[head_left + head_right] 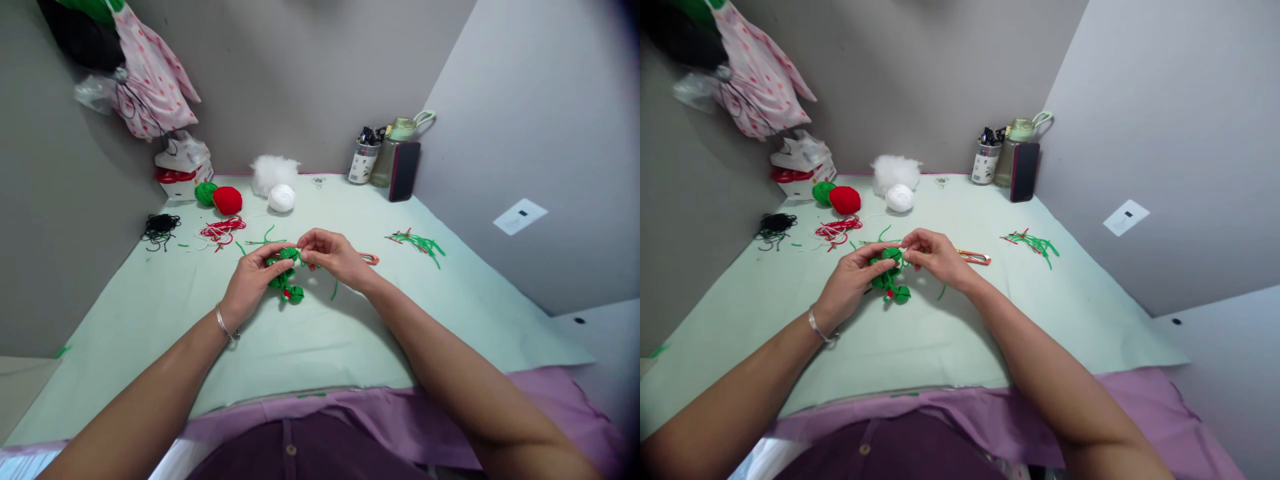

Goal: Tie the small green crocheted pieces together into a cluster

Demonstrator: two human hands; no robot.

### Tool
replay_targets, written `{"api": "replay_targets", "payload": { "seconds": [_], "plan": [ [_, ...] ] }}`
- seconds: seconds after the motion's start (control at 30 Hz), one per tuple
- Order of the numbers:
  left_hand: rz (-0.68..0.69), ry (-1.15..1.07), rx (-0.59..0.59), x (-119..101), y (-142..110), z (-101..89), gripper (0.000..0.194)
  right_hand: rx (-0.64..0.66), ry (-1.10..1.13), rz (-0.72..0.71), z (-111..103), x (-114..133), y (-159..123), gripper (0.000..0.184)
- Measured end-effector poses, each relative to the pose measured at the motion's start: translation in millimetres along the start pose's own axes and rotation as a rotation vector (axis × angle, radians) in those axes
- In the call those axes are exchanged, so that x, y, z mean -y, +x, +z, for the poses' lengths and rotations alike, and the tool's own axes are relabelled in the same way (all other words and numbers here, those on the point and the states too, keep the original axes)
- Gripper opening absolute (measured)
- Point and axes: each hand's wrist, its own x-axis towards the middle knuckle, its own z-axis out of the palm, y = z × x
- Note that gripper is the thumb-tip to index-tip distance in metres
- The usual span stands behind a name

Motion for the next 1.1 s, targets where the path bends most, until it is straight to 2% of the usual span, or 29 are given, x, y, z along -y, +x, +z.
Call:
{"api": "replay_targets", "payload": {
  "seconds": [0.1, 0.2, 0.3, 0.4, 0.57, 0.7, 0.8, 0.93, 1.0, 1.1],
  "plan": [
    [0.059, 0.092, -0.057, -6.9, 0.4, -4.2, 0.036, -0.025, -0.068, -0.007, -6.2, -0.2, 0.3, 0.017],
    [0.098, 0.259, -0.099, -9.8, 0.6, -5.5, 0.025, -0.119, -0.148, -0.003, -11.5, -0.2, 0.3, 0.016],
    [0.030, 0.432, 0.005, -4.7, 0.7, -1.2, 0.019, -0.179, -0.203, -0.002, -14.7, 1.0, -0.1, 0.015],
    [0.002, 0.505, 0.106, 2.7, 1.3, 5.4, 0.016, -0.198, -0.235, -0.006, -16.8, 3.4, -0.7, 0.014],
    [0.116, 0.567, 0.124, 6.4, 3.1, 12.0, 0.010, -0.236, -0.252, -0.026, -19.9, 9.1, -0.7, 0.011],
    [0.149, 0.647, 0.110, 6.5, 3.4, 16.6, 0.009, -0.260, -0.265, 0.000, -24.9, 13.1, -1.1, 0.011],
    [0.142, 0.652, 0.078, 7.3, 3.2, 17.8, 0.008, -0.163, -0.400, 0.094, -29.7, 11.2, -3.2, 0.011],
    [-0.005, 0.589, 0.092, 8.7, 3.0, 11.2, 0.017, 0.078, -0.530, 0.200, -26.9, 2.6, -5.5, 0.010],
    [-0.059, 0.548, 0.105, 9.5, 3.3, 6.3, 0.025, 0.107, -0.458, 0.192, -21.1, -0.9, -5.0, 0.013],
    [-0.021, 0.486, 0.086, 10.3, 4.6, 1.3, 0.027, 0.076, -0.367, 0.169, -12.9, -3.5, -3.7, 0.016]
  ]
}}
